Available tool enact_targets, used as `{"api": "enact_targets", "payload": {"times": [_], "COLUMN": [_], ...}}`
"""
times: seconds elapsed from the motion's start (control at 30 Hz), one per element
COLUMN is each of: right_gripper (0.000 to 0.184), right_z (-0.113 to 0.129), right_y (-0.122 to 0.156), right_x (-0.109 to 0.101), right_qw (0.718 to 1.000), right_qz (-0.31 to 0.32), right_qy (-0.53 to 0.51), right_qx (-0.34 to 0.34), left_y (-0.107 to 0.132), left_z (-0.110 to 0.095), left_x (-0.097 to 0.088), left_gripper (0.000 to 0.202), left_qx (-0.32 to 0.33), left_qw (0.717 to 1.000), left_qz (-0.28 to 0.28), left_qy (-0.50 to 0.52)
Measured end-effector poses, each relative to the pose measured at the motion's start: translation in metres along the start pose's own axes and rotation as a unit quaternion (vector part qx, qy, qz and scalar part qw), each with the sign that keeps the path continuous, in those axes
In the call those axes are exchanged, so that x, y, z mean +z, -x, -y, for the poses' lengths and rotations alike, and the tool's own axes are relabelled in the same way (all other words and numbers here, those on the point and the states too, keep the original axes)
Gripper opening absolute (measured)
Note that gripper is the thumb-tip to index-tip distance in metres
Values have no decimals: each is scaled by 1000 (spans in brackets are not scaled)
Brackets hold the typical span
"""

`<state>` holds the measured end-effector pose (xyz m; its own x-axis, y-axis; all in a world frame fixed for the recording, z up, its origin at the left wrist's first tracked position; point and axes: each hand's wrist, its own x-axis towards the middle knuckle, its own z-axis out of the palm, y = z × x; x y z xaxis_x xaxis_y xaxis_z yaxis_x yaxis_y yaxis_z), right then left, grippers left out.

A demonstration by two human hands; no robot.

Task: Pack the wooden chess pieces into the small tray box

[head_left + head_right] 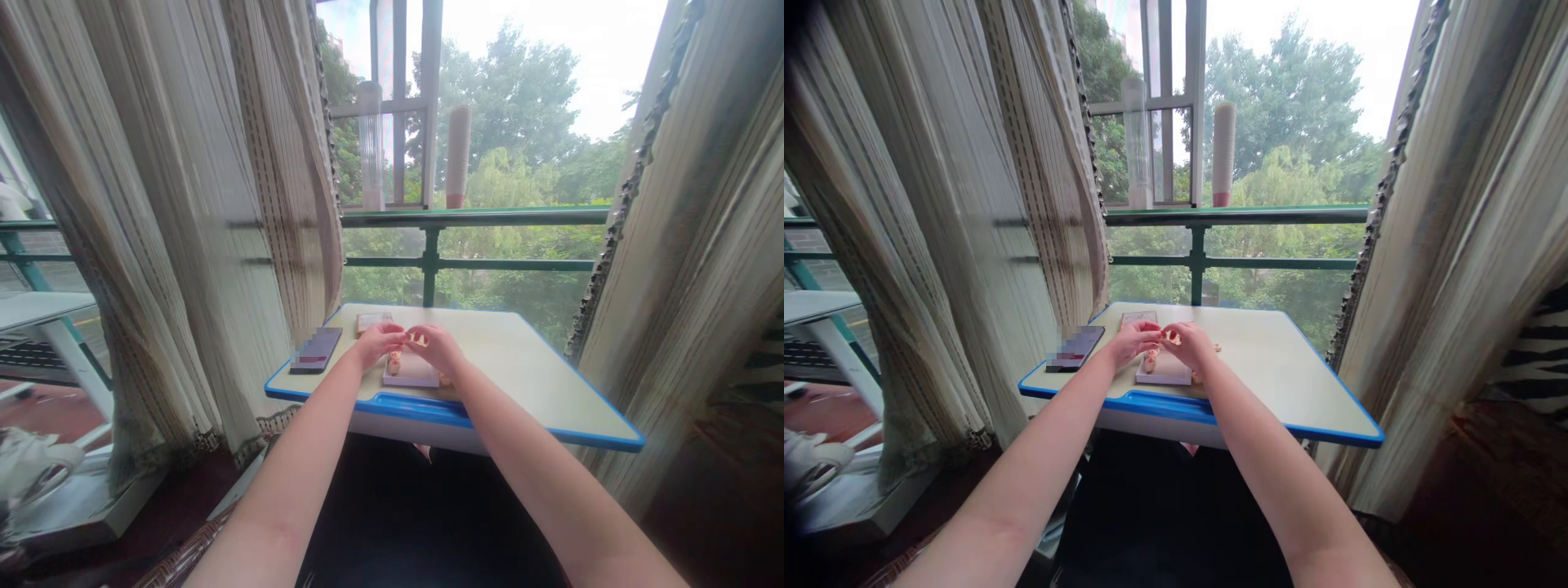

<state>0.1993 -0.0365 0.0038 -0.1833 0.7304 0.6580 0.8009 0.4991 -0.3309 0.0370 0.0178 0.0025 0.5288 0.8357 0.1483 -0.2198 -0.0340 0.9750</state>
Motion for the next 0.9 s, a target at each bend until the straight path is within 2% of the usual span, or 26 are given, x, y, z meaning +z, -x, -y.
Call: {"api": "enact_targets", "payload": {"times": [0.07, 0.13, 0.2, 0.27, 0.33, 0.4, 0.67, 0.9], "right_gripper": [16, 17, 18, 18, 20, 24, 19, 17], "right_z": [2, 3, 4, 5, 6, 7, 9, 11], "right_y": [0, -1, -1, -1, -1, -1, 1, -1], "right_x": [-2, -5, -10, -15, -20, -23, -29, -29], "right_qw": [1000, 998, 991, 977, 961, 952, 948, 944], "right_qz": [5, 39, 112, 199, 265, 297, 310, 320], "right_qy": [-5, -19, -32, -29, -15, -4, 11, -3], "right_qx": [24, 47, 61, 67, 71, 77, 77, 76], "left_y": [-2, -5, -9, -13, -16, -20, -29, -29], "left_z": [1, 2, 5, 8, 13, 18, 36, 39], "left_x": [-1, -3, -4, -6, -8, -11, -16, -18], "left_gripper": [26, 21, 17, 17, 17, 18, 19, 18], "left_qx": [3, 27, 62, 84, 89, 87, 64, 49], "left_qw": [1000, 992, 974, 958, 951, 945, 929, 926], "left_qz": [-17, -88, -174, -224, -237, -242, -248, -233], "left_qy": [-26, -81, -132, -158, -176, -200, -269, -292]}}
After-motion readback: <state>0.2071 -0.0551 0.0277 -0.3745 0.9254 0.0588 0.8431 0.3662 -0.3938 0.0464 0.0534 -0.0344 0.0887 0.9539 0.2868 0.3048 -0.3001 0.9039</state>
